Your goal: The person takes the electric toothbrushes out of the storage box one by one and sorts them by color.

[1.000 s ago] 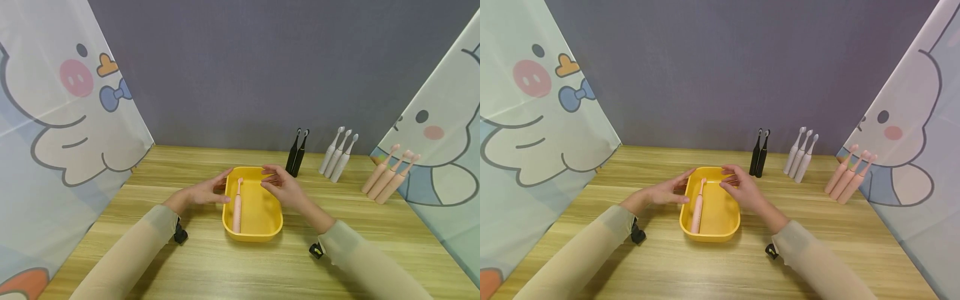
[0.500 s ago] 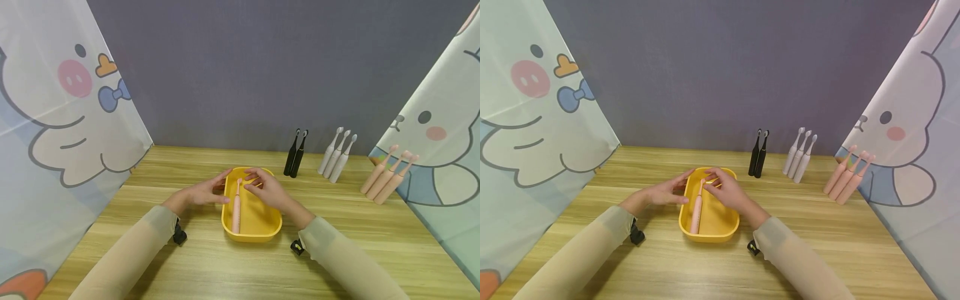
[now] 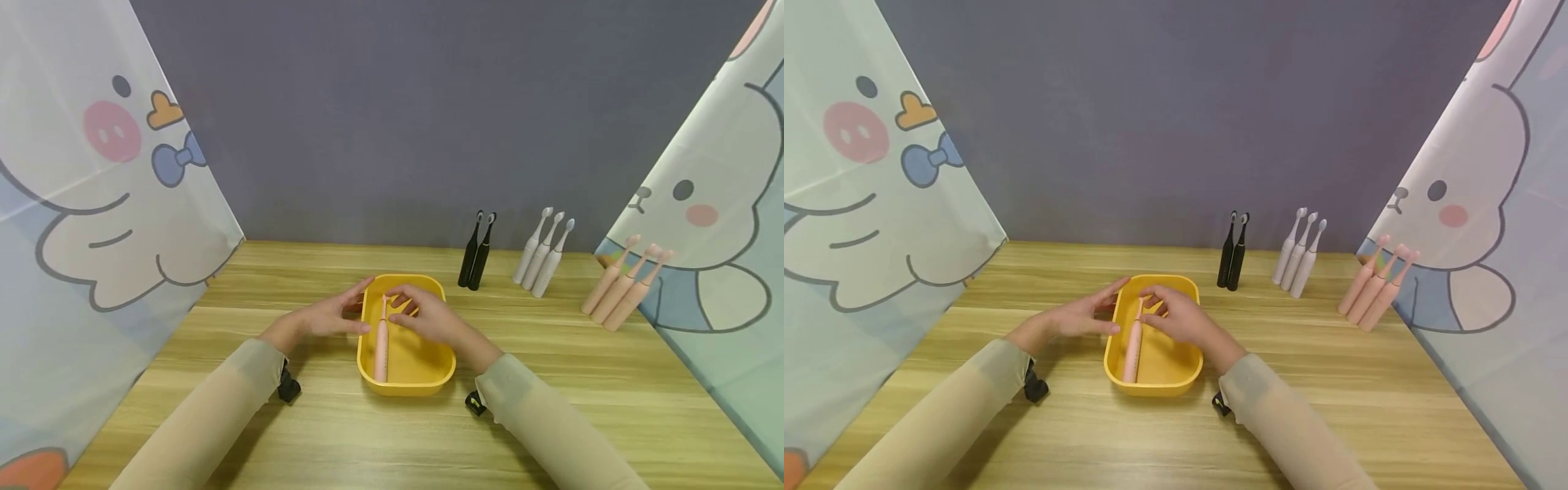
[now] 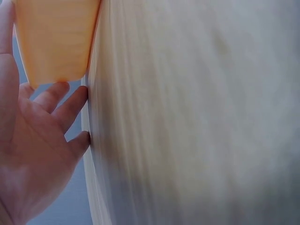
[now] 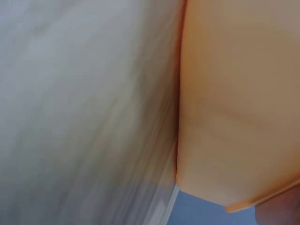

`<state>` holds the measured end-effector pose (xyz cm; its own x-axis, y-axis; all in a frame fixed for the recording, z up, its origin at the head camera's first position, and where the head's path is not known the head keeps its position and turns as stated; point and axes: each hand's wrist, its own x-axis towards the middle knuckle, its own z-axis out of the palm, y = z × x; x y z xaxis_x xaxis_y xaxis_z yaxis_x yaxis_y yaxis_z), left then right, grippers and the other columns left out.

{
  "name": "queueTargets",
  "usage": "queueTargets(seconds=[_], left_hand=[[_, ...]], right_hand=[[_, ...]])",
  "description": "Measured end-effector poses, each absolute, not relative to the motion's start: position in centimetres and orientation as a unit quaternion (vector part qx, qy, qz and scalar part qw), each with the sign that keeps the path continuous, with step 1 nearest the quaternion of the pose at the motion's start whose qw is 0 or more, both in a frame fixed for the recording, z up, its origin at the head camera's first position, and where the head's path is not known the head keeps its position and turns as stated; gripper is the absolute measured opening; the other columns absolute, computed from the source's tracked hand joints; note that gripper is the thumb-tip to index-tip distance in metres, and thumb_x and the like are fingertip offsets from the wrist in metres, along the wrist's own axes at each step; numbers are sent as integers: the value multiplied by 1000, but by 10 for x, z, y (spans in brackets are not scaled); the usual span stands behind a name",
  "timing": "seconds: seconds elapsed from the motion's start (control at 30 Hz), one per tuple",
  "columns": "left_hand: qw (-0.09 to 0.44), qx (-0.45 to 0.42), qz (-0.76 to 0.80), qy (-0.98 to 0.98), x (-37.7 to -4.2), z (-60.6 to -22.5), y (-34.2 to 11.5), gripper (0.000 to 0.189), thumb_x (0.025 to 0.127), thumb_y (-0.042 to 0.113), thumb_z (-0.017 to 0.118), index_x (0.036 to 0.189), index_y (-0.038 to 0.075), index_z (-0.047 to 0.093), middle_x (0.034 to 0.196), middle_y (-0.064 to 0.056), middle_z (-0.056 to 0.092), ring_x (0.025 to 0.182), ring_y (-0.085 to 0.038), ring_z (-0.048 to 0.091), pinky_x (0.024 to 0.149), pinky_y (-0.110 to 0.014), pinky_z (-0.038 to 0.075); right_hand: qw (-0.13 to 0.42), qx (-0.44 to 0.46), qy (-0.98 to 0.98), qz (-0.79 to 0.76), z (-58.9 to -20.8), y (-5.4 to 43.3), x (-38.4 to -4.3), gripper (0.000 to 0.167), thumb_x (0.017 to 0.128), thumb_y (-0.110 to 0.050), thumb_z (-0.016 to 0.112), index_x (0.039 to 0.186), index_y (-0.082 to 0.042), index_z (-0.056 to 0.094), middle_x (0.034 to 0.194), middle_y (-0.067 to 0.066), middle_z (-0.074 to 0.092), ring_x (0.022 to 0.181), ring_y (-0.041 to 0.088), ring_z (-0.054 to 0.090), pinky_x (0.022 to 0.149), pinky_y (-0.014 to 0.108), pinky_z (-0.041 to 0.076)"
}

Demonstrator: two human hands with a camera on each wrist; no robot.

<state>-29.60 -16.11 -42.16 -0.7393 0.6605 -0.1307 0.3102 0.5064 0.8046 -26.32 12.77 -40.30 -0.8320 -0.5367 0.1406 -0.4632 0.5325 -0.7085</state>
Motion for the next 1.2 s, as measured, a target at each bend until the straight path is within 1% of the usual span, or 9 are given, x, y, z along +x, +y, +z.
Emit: queueTargets(seconds=[0.17,0.33,0.47,0.6,0.73,0.87,1.03,1.2], left_hand=[[217,287,406,840,-295,-425,-164,116,98,57,79,178,38,-3,183,-14,25,168,-40,28,132,-73,23],[211,286,404,843,-295,-427,-165,114,99,56,79,177,38,-2,182,-18,23,167,-42,28,131,-75,25],[207,288,401,845,-296,-428,-165,114,99,56,79,178,38,-2,182,-19,23,167,-42,29,131,-75,26],[209,290,402,843,-296,-428,-165,116,98,57,79,178,37,-3,182,-18,24,167,-41,29,132,-72,26],[212,293,406,839,-297,-428,-165,116,98,54,80,178,37,-3,182,-16,25,167,-40,29,133,-71,24],[216,297,412,834,-298,-428,-165,116,99,53,80,178,36,-3,182,-15,27,167,-40,29,133,-72,24],[218,298,415,832,-299,-428,-164,117,98,55,80,178,35,-4,182,-18,25,167,-42,28,132,-73,24],[219,295,416,832,-299,-428,-163,117,99,53,80,178,35,-4,182,-19,24,167,-43,27,132,-74,23]], right_hand=[[61,-317,889,-324,-406,126,-264,47,107,-34,74,150,-16,65,132,6,73,107,20,72,97,41,63],[70,-343,902,-251,-407,124,-263,47,107,-42,72,151,-24,66,128,4,73,112,21,74,99,44,61],[71,-355,912,-194,-408,122,-262,47,109,-49,67,152,-31,65,122,0,71,105,18,72,92,42,59],[74,-373,912,-154,-407,122,-261,45,111,-51,62,153,-37,64,116,-2,69,96,13,63,86,40,55],[91,-375,912,-139,-405,122,-259,42,112,-51,60,152,-41,65,122,-2,68,102,14,60,94,45,55],[102,-371,913,-138,-404,122,-258,40,112,-51,59,150,-41,67,130,-4,68,108,14,61,103,49,55],[99,-373,910,-149,-405,122,-259,37,111,-52,61,143,-36,69,128,-8,69,109,13,63,102,45,56],[105,-365,911,-159,-406,122,-260,36,107,-56,66,137,-36,69,120,-8,68,106,12,62,97,38,55]])
